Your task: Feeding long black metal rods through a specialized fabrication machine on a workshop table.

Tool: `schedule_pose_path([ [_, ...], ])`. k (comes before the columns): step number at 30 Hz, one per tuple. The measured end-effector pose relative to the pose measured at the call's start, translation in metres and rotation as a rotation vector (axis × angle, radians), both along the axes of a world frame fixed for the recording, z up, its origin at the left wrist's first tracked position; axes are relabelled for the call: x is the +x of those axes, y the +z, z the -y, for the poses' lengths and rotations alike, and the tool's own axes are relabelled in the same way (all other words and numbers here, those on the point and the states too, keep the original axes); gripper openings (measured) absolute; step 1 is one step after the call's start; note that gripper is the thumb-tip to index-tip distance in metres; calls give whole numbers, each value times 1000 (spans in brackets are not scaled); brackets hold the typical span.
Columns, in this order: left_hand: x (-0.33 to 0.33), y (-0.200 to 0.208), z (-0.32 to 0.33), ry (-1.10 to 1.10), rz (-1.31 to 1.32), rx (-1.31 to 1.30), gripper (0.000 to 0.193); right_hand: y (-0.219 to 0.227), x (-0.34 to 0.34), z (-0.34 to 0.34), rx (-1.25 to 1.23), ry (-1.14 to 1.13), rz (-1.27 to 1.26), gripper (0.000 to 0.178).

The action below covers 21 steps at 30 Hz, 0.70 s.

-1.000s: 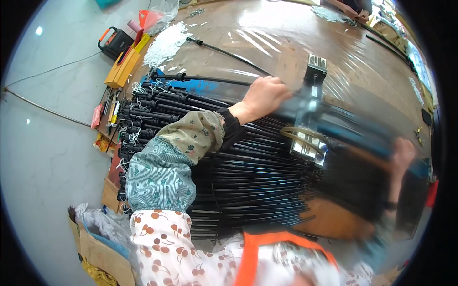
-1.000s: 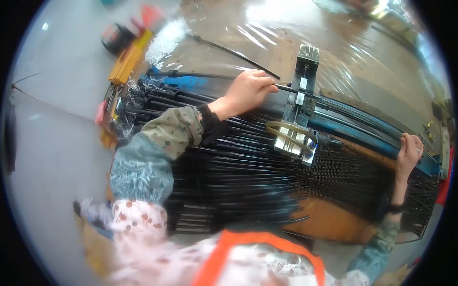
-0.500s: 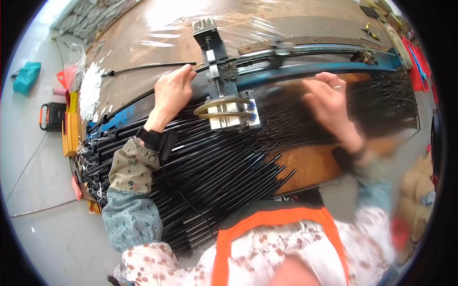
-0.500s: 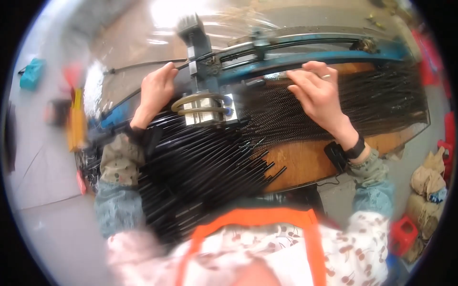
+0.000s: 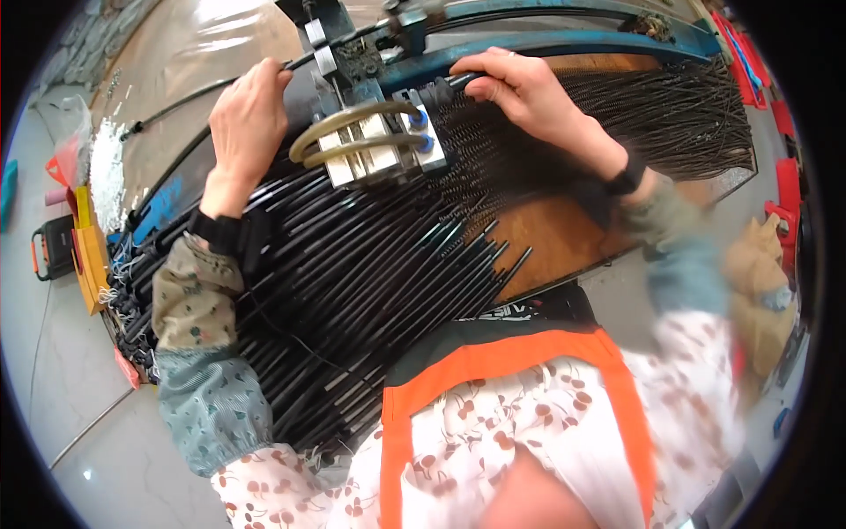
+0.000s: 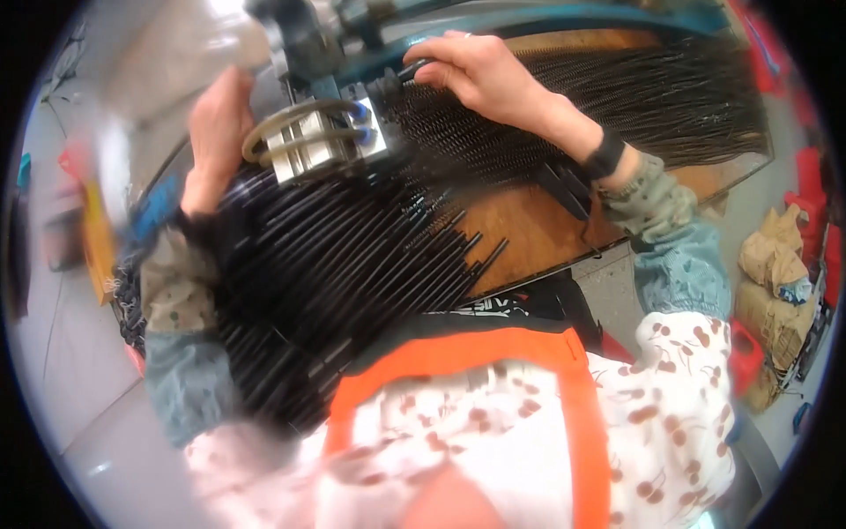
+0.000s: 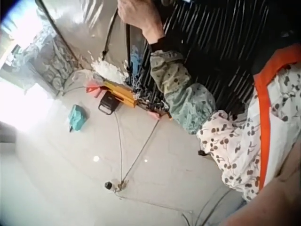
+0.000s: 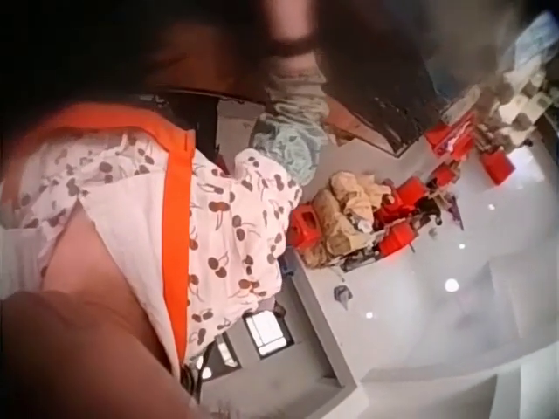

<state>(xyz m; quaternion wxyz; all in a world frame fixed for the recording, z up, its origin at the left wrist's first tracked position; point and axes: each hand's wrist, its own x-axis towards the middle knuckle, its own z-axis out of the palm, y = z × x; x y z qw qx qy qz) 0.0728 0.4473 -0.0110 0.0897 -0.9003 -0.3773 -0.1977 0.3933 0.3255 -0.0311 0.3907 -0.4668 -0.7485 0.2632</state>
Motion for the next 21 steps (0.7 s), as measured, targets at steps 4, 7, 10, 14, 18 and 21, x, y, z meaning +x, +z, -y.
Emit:
schedule_pose_path([
  [4, -4, 0, -34, -192, -93, 332, 9, 26, -4, 49, 438, -24, 416, 40],
  [7, -63, 2, -67, -240, -95, 375, 14, 5, -9, 76, 364, -3, 550, 34],
  [10, -111, 6, -88, -190, -121, 240, 20, -23, -5, 77, 389, 50, 528, 24],
  [14, -86, 36, -27, 313, -431, 203, 16, -28, -5, 66, 391, 164, 575, 20],
  [18, -25, 54, 129, 49, -390, -149, 9, -17, -21, 68, 334, 139, 647, 23],
  [21, -16, 29, 196, 40, -286, -301, 16, -19, -25, 69, 358, 112, 643, 24],
])
